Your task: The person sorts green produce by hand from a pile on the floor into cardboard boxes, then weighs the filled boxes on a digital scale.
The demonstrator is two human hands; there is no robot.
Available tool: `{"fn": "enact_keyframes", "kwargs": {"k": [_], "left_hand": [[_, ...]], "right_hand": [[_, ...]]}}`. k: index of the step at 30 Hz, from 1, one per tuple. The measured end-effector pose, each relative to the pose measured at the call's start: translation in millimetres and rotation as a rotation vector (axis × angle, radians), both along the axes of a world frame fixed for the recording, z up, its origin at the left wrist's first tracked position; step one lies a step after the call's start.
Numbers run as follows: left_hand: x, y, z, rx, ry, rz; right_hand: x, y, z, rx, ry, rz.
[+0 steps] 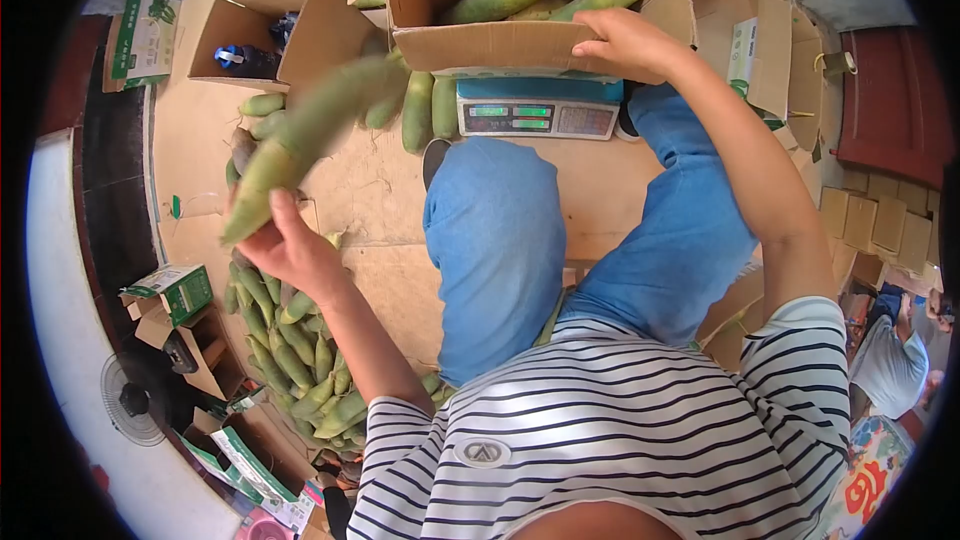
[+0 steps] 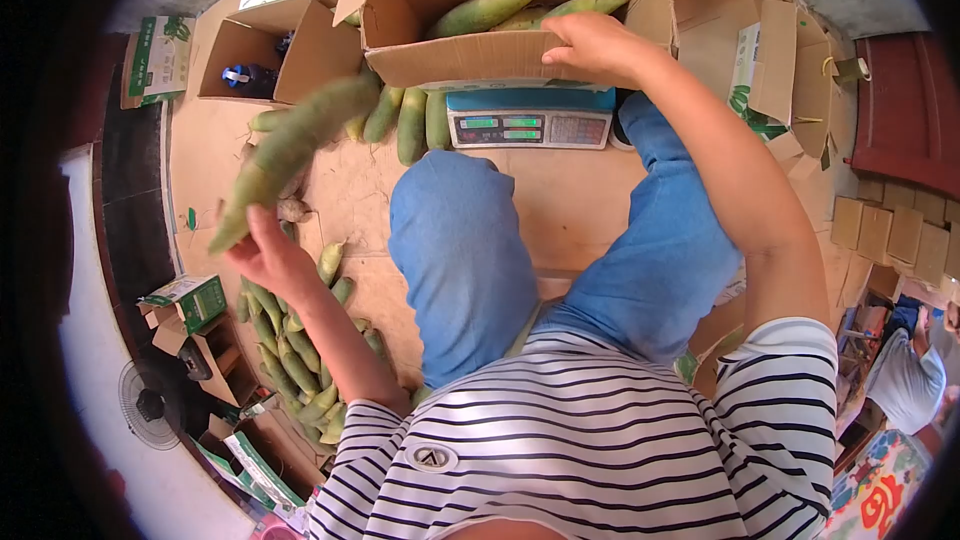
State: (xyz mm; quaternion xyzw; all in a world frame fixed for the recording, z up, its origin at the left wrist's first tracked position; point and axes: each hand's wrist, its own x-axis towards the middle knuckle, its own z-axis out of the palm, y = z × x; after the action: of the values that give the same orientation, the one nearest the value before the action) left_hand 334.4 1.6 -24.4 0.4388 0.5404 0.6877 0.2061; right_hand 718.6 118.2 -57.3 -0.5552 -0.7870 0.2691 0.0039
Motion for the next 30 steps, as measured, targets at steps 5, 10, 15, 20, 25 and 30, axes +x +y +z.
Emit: {"fn": "enact_keyframes", "kwargs": {"k": [5,10,15,20,25,30], "left_hand": [[68.4,63.7,37.9,0.157,-0.119,-0.288],[92.2,78.3,13.8,0.031,0.008,-0.281],[132.3,21.1,63.4,-0.103,0.107,-0.519],[198.4,-14.6,129.4,0.105,0.22,-0.841],[242.3,3.9,133.8,0.167,0.431,-0.973],[230.5,44.1,66.8,0.072,1.053,-0.726]], "right_hand": [[0.1,-1.3,-2.3,0.026,0.002,0.005],[2.3,-4.8,6.1,0.063,0.0,0.033],[8.7,0.2,-18.9,0.172,0.053,0.069],[-6.8,-1.3,2.6,-0.028,-0.144,0.042],[1.2,-1.5,13.5,0.159,-0.04,0.011],[112.2,-2.0,54.1,0.462,0.414,-0.355]]}}
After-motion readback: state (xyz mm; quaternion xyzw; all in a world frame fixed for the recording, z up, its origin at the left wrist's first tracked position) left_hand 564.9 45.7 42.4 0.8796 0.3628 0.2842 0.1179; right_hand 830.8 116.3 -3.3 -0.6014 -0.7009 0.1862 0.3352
